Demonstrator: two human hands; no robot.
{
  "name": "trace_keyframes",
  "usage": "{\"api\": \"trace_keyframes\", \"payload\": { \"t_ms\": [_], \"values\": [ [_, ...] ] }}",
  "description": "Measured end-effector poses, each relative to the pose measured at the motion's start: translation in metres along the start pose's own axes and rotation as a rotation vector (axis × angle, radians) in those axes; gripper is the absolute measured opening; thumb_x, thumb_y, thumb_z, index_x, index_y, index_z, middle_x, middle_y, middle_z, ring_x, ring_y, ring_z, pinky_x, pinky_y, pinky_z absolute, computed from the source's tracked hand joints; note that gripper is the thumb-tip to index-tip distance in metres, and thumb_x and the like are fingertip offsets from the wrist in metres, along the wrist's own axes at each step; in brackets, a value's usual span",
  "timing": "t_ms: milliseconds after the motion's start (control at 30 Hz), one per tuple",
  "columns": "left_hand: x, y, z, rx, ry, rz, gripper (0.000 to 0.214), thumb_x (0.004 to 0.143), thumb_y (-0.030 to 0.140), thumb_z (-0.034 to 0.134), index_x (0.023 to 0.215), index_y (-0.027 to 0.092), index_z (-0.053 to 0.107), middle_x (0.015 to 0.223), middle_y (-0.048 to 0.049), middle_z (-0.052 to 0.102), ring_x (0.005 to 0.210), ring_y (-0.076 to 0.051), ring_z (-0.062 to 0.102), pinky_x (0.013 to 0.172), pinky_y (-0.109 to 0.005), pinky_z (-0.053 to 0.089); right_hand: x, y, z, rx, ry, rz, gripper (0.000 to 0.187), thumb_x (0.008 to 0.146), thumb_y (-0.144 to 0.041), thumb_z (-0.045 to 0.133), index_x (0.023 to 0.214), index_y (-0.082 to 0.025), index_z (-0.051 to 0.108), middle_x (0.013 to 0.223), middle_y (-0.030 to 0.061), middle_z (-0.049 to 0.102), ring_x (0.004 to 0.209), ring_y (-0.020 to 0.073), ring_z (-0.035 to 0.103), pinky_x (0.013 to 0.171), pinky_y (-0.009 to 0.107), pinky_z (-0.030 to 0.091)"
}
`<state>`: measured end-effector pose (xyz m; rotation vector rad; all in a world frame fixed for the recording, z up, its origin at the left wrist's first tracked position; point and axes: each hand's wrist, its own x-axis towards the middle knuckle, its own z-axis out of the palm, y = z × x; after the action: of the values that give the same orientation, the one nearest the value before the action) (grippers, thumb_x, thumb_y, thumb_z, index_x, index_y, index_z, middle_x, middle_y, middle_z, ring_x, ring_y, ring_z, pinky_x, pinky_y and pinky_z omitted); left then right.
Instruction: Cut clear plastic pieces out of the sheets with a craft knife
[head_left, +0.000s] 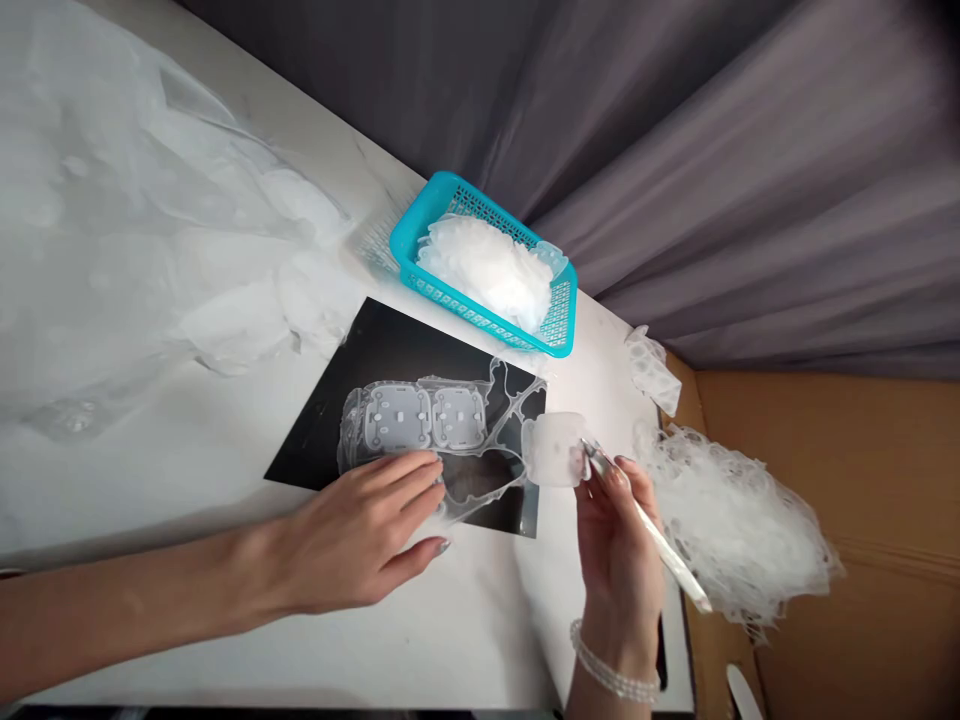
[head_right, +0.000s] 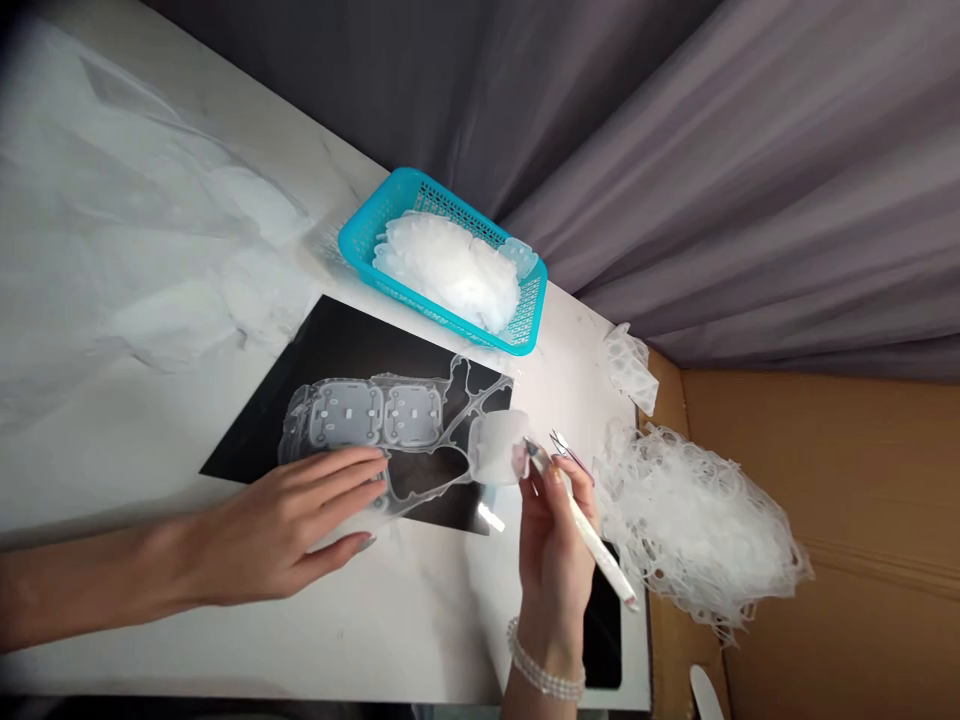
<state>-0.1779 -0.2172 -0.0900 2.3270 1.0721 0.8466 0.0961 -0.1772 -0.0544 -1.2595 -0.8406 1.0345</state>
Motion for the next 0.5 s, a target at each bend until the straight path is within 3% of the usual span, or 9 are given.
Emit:
{"api": "trace_keyframes", "payload": {
  "t_ms": [67,133,200,267,333,400,500],
  "values": [
    [0.016,0.004,-0.01,-0.419,-0.038,-0.231,0.04,0.103,0.037,0.041,0.126,0.014,0.064,0.119,-0.013,0.072,0.109,-0.024,0.069,0.092,-0.036,0.056,-0.023,-0.006,0.02,-0.131,-0.102,-0.106,0.01,0.09,-0.02,0.069,0.091,-0.028,0.074,0.097,-0.0015,0.079,0.099,0.016,0.075,0.095,0.031,0.059],
    [0.031,0.007,-0.014,-0.913,-0.135,-0.476,0.048,0.105,0.043,0.031,0.135,0.016,0.056,0.118,-0.0133,0.073,0.1,-0.022,0.072,0.086,-0.036,0.059,-0.043,-0.014,0.031,-0.344,-0.315,-0.186,0.015,0.093,-0.024,0.065,0.101,-0.032,0.075,0.107,0.0007,0.078,0.105,0.0196,0.073,0.093,0.032,0.06],
    [0.041,0.006,-0.014,-1.335,-0.207,-0.674,0.052,0.105,0.046,0.028,0.14,0.015,0.051,0.121,-0.0163,0.071,0.102,-0.023,0.072,0.088,-0.038,0.059,-0.056,-0.021,0.034,-0.536,-0.595,-0.268,0.026,0.098,-0.039,0.057,0.118,-0.034,0.072,0.121,0.0042,0.074,0.113,0.0248,0.07,0.095,0.038,0.059],
    [0.044,0.003,-0.01,-1.579,-0.197,-0.83,0.051,0.103,0.046,0.038,0.141,0.015,0.049,0.124,-0.0172,0.07,0.108,-0.024,0.071,0.095,-0.042,0.057,-0.063,-0.024,0.031,-0.629,-0.733,-0.35,0.048,0.101,-0.058,0.036,0.129,-0.035,0.067,0.125,0.0055,0.072,0.114,0.0276,0.069,0.095,0.043,0.058],
    [0.042,-0.002,-0.007,-1.69,-0.157,-0.927,0.049,0.098,0.044,0.051,0.14,0.018,0.051,0.124,-0.0158,0.071,0.11,-0.026,0.07,0.097,-0.045,0.056,-0.062,-0.023,0.027,-0.645,-0.633,-0.383,0.075,0.096,-0.072,0.014,0.129,-0.032,0.068,0.111,0.0068,0.077,0.104,0.0278,0.073,0.091,0.045,0.058],
    [0.037,-0.007,-0.005,-1.741,-0.148,-0.94,0.046,0.096,0.042,0.055,0.135,0.019,0.055,0.126,-0.0158,0.07,0.113,-0.028,0.069,0.098,-0.048,0.056,-0.054,-0.019,0.026,-0.662,-0.451,-0.348,0.084,0.093,-0.075,0.008,0.113,-0.027,0.074,0.089,0.0072,0.079,0.086,0.0262,0.076,0.083,0.043,0.059],
    [0.034,-0.011,-0.003,-1.716,-0.159,-0.915,0.038,0.093,0.038,0.061,0.125,0.018,0.062,0.129,-0.016,0.068,0.113,-0.029,0.069,0.098,-0.048,0.055,-0.038,-0.011,0.036,-0.72,-0.366,-0.211,0.051,0.098,-0.062,0.041,0.085,-0.022,0.069,0.085,0.0061,0.077,0.079,0.0227,0.073,0.074,0.037,0.058]
  ]
}}
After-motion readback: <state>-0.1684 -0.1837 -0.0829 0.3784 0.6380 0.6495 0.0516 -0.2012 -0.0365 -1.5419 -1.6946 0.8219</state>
